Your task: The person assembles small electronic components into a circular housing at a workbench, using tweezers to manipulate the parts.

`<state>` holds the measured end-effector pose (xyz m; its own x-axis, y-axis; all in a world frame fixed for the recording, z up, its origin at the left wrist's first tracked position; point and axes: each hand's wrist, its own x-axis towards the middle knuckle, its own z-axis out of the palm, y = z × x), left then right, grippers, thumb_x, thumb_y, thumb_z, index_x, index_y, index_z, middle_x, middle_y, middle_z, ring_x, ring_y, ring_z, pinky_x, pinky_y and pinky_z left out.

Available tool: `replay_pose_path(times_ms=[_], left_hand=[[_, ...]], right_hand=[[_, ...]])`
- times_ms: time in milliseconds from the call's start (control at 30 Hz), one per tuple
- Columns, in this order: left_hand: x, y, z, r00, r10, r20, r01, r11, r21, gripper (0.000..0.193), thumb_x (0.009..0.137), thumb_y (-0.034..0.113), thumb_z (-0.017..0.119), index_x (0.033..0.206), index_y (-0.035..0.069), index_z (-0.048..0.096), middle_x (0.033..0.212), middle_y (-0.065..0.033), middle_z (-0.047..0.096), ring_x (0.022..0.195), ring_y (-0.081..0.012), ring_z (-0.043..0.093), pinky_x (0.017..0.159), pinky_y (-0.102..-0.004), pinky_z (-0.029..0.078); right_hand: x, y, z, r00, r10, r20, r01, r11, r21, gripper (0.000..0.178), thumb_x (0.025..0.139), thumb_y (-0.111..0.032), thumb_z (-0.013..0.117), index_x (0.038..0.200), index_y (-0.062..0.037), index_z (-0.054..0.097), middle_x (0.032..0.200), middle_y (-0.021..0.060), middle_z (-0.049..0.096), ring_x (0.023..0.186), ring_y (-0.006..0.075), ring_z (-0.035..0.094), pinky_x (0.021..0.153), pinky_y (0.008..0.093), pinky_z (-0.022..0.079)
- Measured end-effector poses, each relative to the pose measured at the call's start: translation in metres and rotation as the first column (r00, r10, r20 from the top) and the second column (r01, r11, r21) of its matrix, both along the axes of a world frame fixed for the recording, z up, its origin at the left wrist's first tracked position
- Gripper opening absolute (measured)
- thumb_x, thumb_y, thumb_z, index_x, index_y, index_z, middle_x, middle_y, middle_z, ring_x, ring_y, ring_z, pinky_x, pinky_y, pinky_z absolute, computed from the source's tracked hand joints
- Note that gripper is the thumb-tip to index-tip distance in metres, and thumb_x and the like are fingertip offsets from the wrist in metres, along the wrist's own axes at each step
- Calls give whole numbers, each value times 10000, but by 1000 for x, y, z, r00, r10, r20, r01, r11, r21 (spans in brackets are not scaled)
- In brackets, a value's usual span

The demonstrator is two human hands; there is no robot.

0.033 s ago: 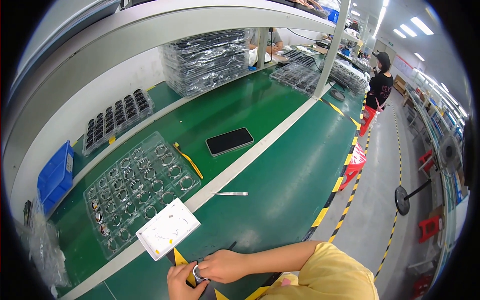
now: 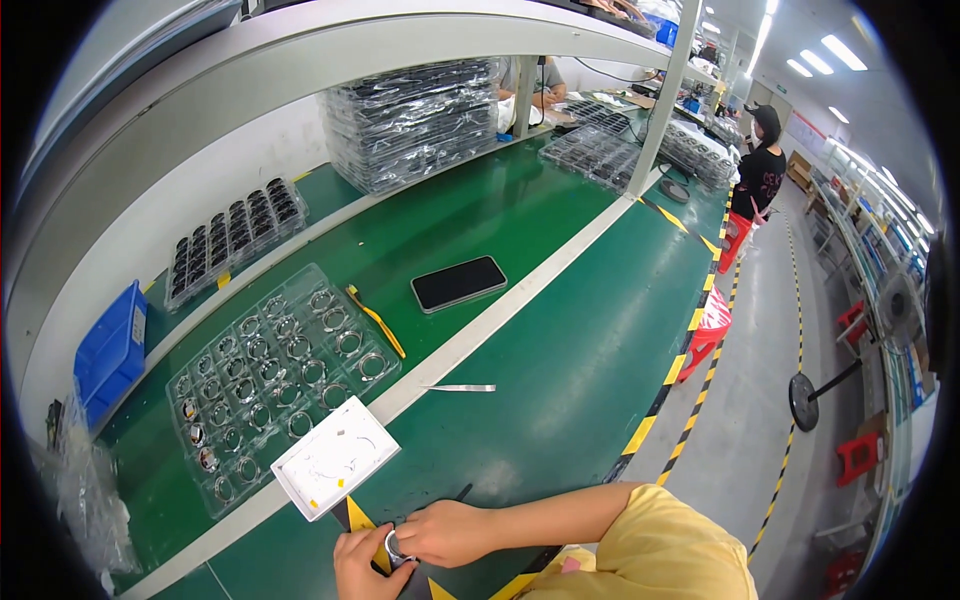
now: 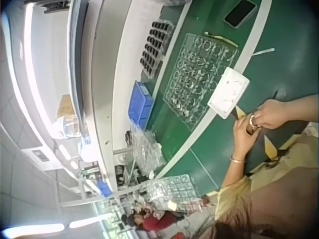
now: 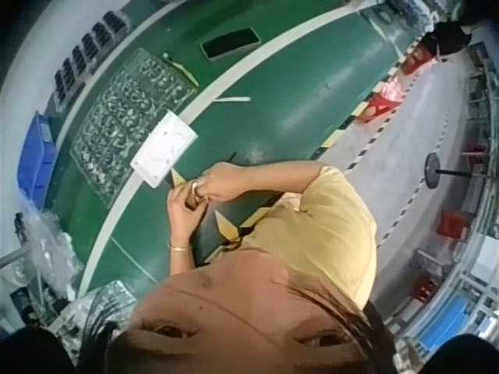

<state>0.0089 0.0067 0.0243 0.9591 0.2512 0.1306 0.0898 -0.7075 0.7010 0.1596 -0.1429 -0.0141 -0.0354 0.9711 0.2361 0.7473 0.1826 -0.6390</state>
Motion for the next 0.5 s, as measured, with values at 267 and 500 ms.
replay_pose_path(times_ms=[267,500], left_hand=[[-4,5,-16,1000,23,-9,-22,997,69,592,552,113,916,1105,15,728,979,-130,674,945,-338,606,865,-417,497],[-1,1,-14,1000,30,3,-30,998,63,579,543,93,915,1087,16,731,984,-127,678,945,-333,607,859,-417,494]], right_hand=[[-14,2,-6,990,-118,72,113,991,76,93,832,-112,683,895,-61,637,934,91,617,830,309,639,669,426,547],[-7,0,-5,998,-50,48,46,996,73,145,832,-116,698,938,-83,604,859,61,612,816,272,626,659,393,541]])
